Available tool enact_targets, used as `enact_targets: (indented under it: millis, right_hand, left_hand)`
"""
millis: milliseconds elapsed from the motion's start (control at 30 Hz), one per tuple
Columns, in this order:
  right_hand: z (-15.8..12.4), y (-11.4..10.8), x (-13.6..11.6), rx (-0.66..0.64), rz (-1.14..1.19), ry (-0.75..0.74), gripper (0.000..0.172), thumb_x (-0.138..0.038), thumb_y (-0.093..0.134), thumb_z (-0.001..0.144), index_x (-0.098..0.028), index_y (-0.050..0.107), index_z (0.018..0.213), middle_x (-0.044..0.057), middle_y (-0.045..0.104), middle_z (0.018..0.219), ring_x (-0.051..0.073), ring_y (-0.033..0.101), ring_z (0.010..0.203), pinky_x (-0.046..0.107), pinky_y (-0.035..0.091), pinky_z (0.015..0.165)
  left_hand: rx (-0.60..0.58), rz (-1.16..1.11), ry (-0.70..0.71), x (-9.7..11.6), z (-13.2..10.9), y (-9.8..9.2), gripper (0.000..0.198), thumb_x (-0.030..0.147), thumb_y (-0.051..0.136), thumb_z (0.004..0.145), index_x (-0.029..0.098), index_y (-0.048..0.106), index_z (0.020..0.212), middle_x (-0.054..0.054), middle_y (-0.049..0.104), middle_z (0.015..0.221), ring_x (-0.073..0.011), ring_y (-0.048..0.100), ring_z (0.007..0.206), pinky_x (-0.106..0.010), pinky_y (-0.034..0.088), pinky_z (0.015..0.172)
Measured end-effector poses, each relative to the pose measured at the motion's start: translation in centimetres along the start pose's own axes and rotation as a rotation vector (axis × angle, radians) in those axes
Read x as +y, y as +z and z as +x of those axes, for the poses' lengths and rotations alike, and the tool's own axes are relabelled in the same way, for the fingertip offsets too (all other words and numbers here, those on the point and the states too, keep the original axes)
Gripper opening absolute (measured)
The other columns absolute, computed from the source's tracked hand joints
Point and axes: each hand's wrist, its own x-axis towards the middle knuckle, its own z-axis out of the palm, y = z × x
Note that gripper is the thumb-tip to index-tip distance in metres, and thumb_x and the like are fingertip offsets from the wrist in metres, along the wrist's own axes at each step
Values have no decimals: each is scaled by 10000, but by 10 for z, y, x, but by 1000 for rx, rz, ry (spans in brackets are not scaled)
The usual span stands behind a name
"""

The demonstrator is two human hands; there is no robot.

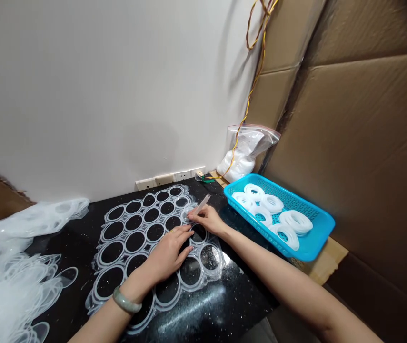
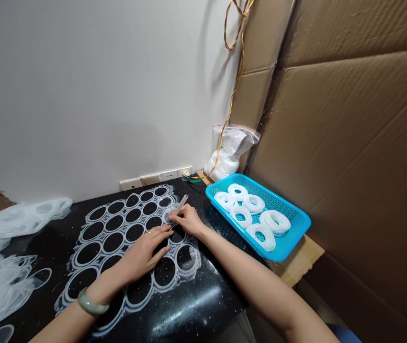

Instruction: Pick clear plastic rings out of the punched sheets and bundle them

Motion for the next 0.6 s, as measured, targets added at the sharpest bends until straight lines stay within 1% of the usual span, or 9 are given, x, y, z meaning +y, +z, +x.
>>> enact_targets:
  millis: [233, 333, 467, 600]
  right_hand:
    - [-1, 3, 5, 27, 62, -3, 243, -410, 699, 772, -175, 760, 782, 80, 753, 884, 241, 701, 864, 351, 532, 831]
    - [-1, 3, 7, 19, 70, -4, 230, -398, 697, 784, -176, 758, 788, 78, 752, 892, 240, 697, 869, 359, 528, 839]
    - [-2, 1, 2, -3, -50, -53, 160, -343, 693, 815, -199, 759, 794, 61, 749, 912, 232, 682, 915, 365, 503, 882]
    - [-4, 0, -3, -46, -207, -160, 128, -262, 656, 867, -195, 762, 842, 65, 743, 960, 218, 662, 958, 360, 477, 901]
  left_hand:
    - [1, -4, -4, 0, -1, 1, 371, 245, 522, 934, 191, 566, 1298, -115, 541, 1390, -258, 490, 1294, -471, 412, 1081]
    - [-7, 6, -7, 0, -2, 1, 379, 248, 519, 935, 191, 560, 1308, -111, 532, 1401, -256, 484, 1299, -465, 407, 1086]
    - [-12, -3, -11, 0, -2, 1, 390, 244, 524, 932, 188, 555, 1316, -111, 525, 1409, -255, 478, 1304, -454, 406, 1089]
    - [-10, -23, -19, 0, -1, 0, 371, 244, 534, 926, 190, 575, 1292, -108, 542, 1390, -258, 490, 1293, -454, 407, 1087]
